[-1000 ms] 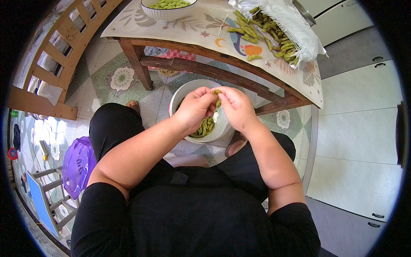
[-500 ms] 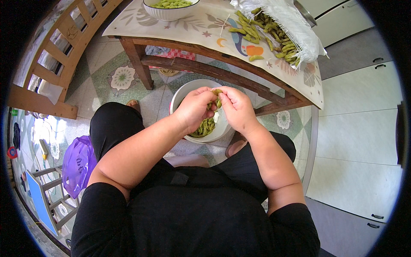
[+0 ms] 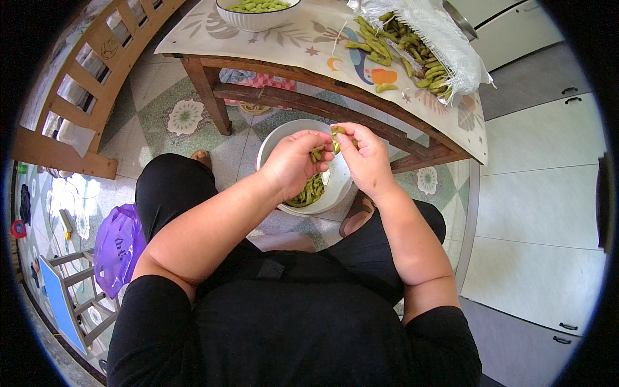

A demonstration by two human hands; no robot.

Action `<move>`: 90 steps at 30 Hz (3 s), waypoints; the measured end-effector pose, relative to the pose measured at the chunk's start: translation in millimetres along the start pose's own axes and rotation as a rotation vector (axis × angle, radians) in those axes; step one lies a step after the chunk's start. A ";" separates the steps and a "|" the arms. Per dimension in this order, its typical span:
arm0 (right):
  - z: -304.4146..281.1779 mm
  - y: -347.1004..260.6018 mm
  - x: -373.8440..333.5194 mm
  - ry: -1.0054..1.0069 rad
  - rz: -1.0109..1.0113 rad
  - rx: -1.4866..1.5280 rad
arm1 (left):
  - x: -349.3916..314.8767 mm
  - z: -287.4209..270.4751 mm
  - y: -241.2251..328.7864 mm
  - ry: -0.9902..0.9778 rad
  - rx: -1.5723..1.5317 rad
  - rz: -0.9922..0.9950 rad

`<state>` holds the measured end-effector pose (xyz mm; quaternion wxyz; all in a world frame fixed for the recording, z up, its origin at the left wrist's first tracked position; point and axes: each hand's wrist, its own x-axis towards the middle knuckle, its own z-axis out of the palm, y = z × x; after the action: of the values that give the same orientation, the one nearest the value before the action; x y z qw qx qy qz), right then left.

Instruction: The person sits on the floor and shells edamame beans by hand, removing the beans from the pods and placing them into a white bowl. The person repeatedly picks up pods from a mesh bag on the table, opens them, and discards the empty pods.

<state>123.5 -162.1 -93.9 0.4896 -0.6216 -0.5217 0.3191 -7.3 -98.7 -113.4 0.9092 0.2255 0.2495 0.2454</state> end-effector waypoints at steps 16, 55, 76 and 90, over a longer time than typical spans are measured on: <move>6.4 -1.7 -2.2 -0.038 0.013 0.283 | -1.4 -4.0 -2.7 -0.077 -0.165 -0.176; -10.7 8.3 8.2 0.000 0.623 0.774 | -14.4 12.3 -5.3 0.016 1.329 0.546; -9.8 -10.4 -4.0 -0.228 0.279 -0.011 | 0.9 5.2 15.6 0.055 0.497 0.180; -11.4 -12.3 -8.5 -0.422 -0.117 -1.076 | -0.6 -4.1 16.1 -0.185 2.262 0.722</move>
<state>127.5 -173.7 -79.7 0.0069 -0.6761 -0.7302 0.0987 -15.4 -85.4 -107.8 0.0873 0.9735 0.1799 0.1107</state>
